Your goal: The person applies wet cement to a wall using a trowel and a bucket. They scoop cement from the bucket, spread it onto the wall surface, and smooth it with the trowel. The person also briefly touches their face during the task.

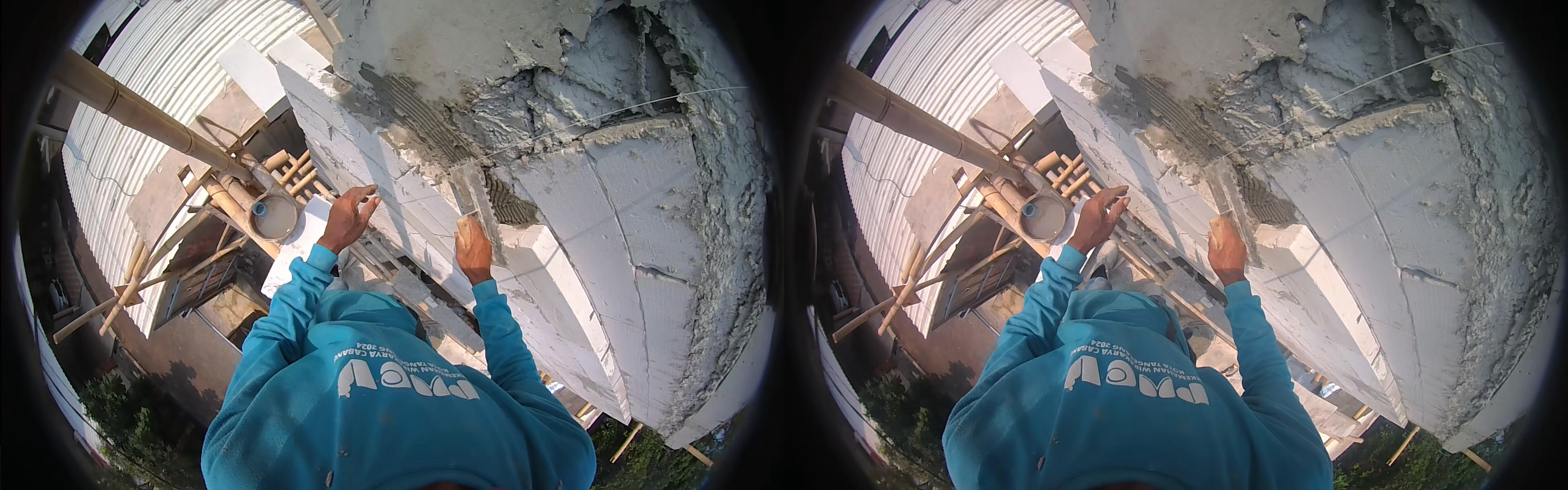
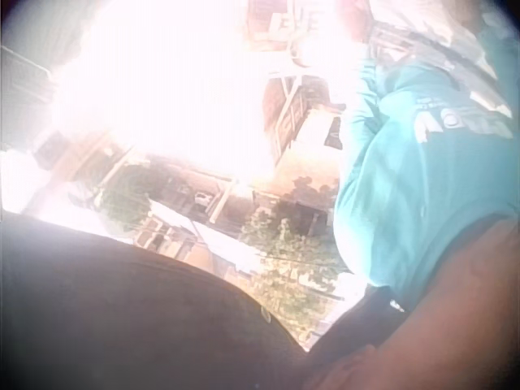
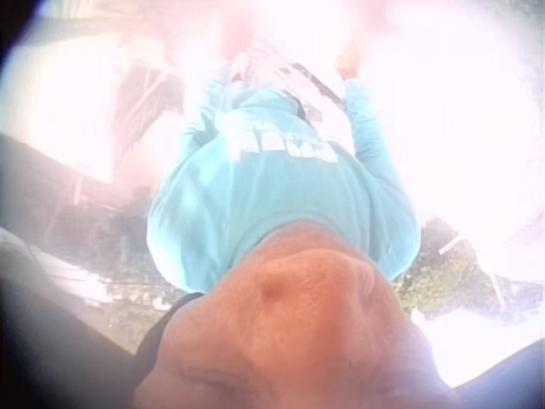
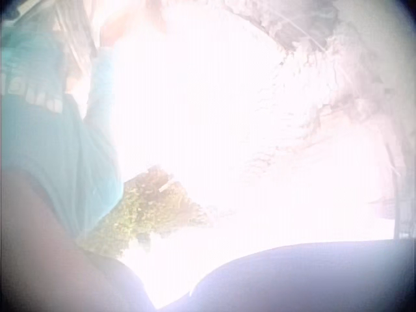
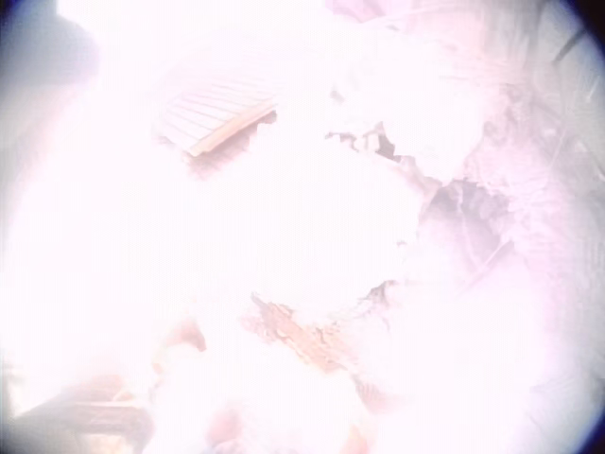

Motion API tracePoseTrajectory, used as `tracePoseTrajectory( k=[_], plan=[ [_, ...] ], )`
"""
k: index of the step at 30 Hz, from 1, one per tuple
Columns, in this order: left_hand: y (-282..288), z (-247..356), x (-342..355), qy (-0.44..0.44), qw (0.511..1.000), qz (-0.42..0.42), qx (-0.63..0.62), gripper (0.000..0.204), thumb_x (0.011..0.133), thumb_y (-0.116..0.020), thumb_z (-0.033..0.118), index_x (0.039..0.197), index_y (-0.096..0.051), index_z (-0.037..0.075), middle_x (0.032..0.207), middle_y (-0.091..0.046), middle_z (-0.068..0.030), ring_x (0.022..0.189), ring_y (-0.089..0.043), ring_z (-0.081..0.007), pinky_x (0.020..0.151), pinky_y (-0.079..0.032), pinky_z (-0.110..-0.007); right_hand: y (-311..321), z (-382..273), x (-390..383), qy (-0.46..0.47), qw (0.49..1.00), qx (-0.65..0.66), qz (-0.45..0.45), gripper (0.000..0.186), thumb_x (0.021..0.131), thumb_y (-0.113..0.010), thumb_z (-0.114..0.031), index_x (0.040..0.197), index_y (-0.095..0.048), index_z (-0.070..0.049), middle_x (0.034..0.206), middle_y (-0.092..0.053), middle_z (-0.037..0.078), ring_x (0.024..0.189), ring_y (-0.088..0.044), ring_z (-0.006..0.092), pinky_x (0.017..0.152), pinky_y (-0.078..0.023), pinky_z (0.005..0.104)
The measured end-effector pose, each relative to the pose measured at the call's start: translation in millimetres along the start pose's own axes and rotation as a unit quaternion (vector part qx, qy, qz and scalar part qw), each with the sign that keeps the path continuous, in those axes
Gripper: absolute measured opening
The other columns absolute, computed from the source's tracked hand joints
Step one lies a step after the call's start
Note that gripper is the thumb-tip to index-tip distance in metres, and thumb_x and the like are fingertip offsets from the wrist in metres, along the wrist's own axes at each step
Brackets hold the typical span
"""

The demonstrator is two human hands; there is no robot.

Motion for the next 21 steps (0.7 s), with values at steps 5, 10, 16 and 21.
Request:
tracePoseTrajectory(
  k=[5,10,16,21],
  plan=[
    [-31,159,89,-0.138,0.984,-0.005,-0.109,0.040,0.094,-0.060,0.029,0.124,-0.058,0.002,0.118,-0.060,-0.0219,0.109,-0.059,-0.0371,0.093,-0.047,-0.043,28,12,-52,-0.078,0.993,0.025,0.085,0.047,0.083,-0.067,-0.019,0.126,-0.052,-0.007,0.108,-0.064,0.021,0.100,-0.061,0.0413,0.084,-0.050,0.0455],
    [-5,282,121,-0.321,0.938,0.067,-0.110,0.040,0.094,-0.060,0.024,0.127,-0.056,0.001,0.121,-0.060,-0.0215,0.110,-0.058,-0.0362,0.093,-0.046,-0.042,31,-11,-72,-0.087,0.983,0.106,0.124,0.047,0.079,-0.072,-0.019,0.121,-0.055,-0.003,0.105,-0.064,0.023,0.097,-0.063,0.0414,0.081,-0.051,0.0446],
    [41,419,138,-0.452,0.857,0.131,-0.210,0.042,0.094,-0.061,0.024,0.129,-0.054,0.001,0.121,-0.060,-0.0196,0.109,-0.060,-0.0310,0.092,-0.048,-0.040,39,-21,-96,-0.122,0.979,0.111,0.115,0.044,0.079,-0.071,-0.019,0.118,-0.057,-0.003,0.102,-0.064,0.024,0.095,-0.063,0.0419,0.080,-0.050,0.0441],
    [85,509,130,-0.557,0.785,0.220,-0.160,0.049,0.089,-0.068,0.031,0.128,-0.056,0.003,0.115,-0.063,-0.0166,0.099,-0.063,-0.0267,0.081,-0.051,-0.036,38,-29,-95,-0.119,0.977,0.146,0.100,0.043,0.080,-0.071,-0.019,0.116,-0.057,-0.003,0.098,-0.064,0.024,0.091,-0.063,0.0442,0.075,-0.050,0.0459]
  ],
)
Point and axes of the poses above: each hand's wrist, its own x-axis towards the middle knuckle, its own y-axis out of the back of the hand, z = x × y, the point moved 6 cm from there along x, towards the middle knuckle
